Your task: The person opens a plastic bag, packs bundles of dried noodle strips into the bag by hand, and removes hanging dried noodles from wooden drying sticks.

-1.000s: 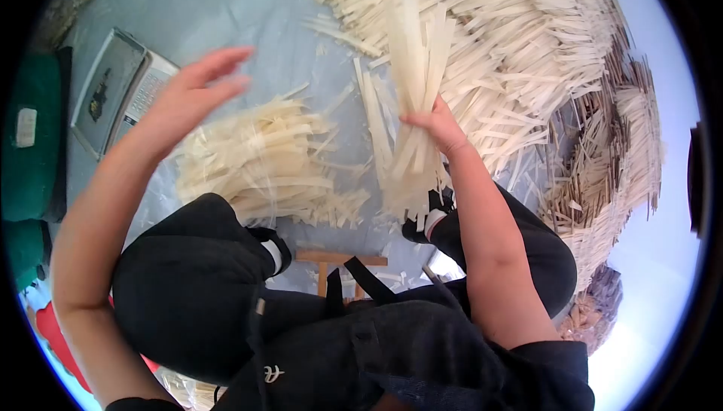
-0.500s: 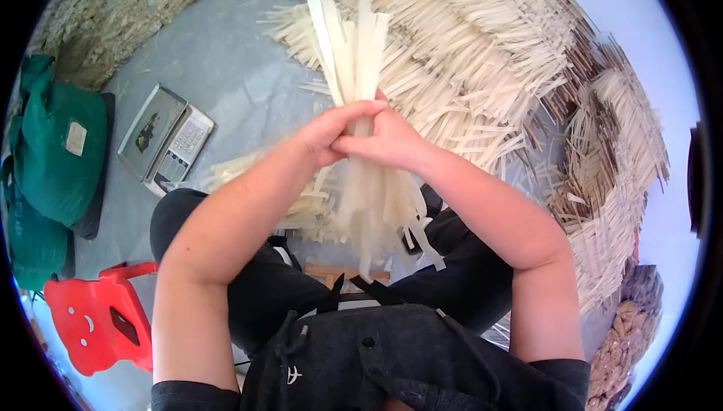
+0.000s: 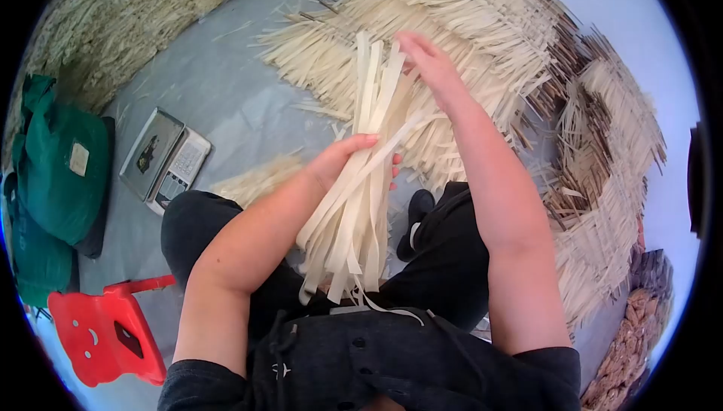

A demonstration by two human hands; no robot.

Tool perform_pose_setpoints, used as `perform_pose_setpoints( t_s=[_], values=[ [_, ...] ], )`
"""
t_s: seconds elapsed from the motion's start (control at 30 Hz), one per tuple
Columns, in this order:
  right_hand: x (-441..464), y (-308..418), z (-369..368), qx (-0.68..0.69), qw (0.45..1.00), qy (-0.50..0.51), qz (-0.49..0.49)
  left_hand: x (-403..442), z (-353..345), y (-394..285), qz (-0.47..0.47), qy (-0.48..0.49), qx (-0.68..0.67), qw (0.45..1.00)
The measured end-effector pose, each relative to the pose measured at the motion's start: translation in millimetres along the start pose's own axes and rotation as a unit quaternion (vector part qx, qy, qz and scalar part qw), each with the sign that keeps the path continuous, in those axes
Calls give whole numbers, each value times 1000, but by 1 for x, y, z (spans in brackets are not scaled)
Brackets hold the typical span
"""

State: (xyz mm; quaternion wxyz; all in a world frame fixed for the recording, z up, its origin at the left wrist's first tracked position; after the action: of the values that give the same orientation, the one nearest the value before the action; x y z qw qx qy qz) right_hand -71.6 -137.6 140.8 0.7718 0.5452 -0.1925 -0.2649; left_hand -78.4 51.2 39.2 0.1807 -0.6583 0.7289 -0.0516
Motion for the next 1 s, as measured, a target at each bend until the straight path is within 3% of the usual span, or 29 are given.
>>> perform_pose_setpoints(
  t_s=[0.03,0.1,0.13,0.2,0.33,0.4,0.43,0.5,0.53,0.6,0.63,0.7,0.73,0.8,0.83,0.9,0.93,1.0],
  values=[
    [-2,0,-1,-1,1000,0,0,1,-2,-1,-1,1,0,1000],
    [-13,1,-23,-112,980,156,53,2,-6,-4,-17,34,-62,997],
    [-10,0,-27,-112,980,157,52,4,-3,-6,-17,33,-63,997],
    [-2,2,-17,-158,981,21,109,10,8,-7,-13,-4,-28,1000],
    [21,4,9,-103,990,-50,86,15,7,16,49,-48,-22,997],
    [22,-7,-2,-193,973,124,2,18,3,28,70,-30,15,997],
    [20,-6,-2,-192,973,125,1,18,6,29,71,-31,14,997],
    [8,-14,-18,-259,925,275,-32,19,4,25,31,12,-22,999],
    [5,-13,-21,-260,925,276,-32,17,3,23,31,12,-23,999],
    [1,-8,-26,-153,952,263,-21,9,7,14,-5,-46,-19,999],
    [3,-9,-25,-152,952,263,-22,7,5,12,-4,-47,-20,999],
    [15,-3,-8,-196,971,135,35,5,2,8,-15,-39,-18,999],
    [14,-8,-8,-195,971,135,34,4,3,10,-14,-39,-18,999],
    [14,-24,-5,-228,967,113,-36,5,2,14,1,-28,-34,999],
    [13,-26,-8,-228,967,112,-36,5,5,15,1,-28,-34,999],
    [7,-31,-30,-226,942,246,-27,6,14,17,-7,-47,-29,998],
    [10,-30,-29,-226,942,246,-28,6,16,17,-6,-47,-30,998],
    [23,-6,-2,-319,942,-6,104,4,17,18,7,-43,-27,999]
  ],
)
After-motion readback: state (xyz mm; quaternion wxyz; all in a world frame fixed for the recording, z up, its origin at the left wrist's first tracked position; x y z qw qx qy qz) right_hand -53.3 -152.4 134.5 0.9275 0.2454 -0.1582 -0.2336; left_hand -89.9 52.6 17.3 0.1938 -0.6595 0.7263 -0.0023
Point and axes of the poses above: each hand's wrist, its own x-axis towards the middle knuckle, its own z-axis out of the back of the hand, y = z × x, the point moved 6 cm from there along x, towards the middle knuckle, and after that the axes turned 9 degrees about -x, right-handed, at the moved point
